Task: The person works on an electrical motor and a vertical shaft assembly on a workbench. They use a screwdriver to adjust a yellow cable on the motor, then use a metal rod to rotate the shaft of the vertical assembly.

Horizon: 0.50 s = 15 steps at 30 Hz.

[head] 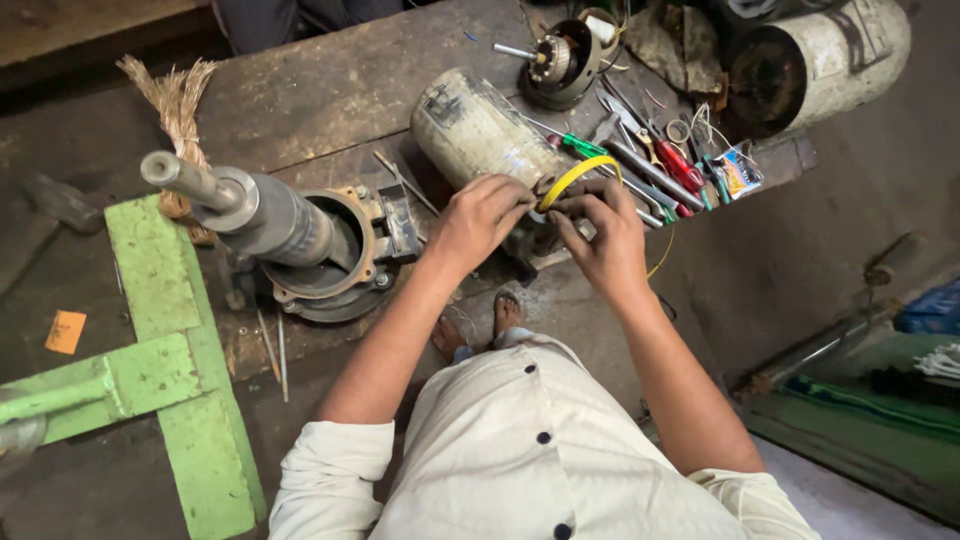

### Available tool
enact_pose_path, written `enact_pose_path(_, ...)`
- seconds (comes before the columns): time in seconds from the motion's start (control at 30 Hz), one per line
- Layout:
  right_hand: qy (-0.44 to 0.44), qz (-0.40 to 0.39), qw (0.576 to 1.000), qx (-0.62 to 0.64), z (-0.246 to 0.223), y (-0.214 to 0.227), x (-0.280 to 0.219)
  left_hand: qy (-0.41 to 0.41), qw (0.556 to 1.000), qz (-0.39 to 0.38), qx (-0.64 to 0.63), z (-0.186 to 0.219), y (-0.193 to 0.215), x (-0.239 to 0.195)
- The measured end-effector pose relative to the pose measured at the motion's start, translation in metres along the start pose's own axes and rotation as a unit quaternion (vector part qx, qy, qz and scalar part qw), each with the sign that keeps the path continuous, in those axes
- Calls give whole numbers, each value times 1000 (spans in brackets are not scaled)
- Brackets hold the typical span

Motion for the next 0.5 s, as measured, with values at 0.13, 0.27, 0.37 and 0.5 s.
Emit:
enact_pose_path(0.13, -1, 9, 1000, -3, 0, 1, -6, -11, 999, -38, 22, -1, -5, -2)
enact_pose_path(0.27, -1, 17, 1000, -2, 0, 1, -5, -56, 995, -63, 49, 3, -8, -3)
enact_pose_path(0.37, 4, 15, 1000, -4, -1, 1, -4, -57, 995, -70, 52, 2, -6, -2)
enact_pose_path(0.5, 5, 18, 1000, -6, -2, 1, -6, -28, 996, -75, 25, -3, -4, -1)
Point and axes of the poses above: each hand's wrist, its own x-axis towards the middle knuckle, its own y-axis out of the back of the hand, z = x × y, the point moved 9 cm from there along x, towards the middle knuckle, and after that the axes turned 13 degrees about z, right-handed, at the moved point
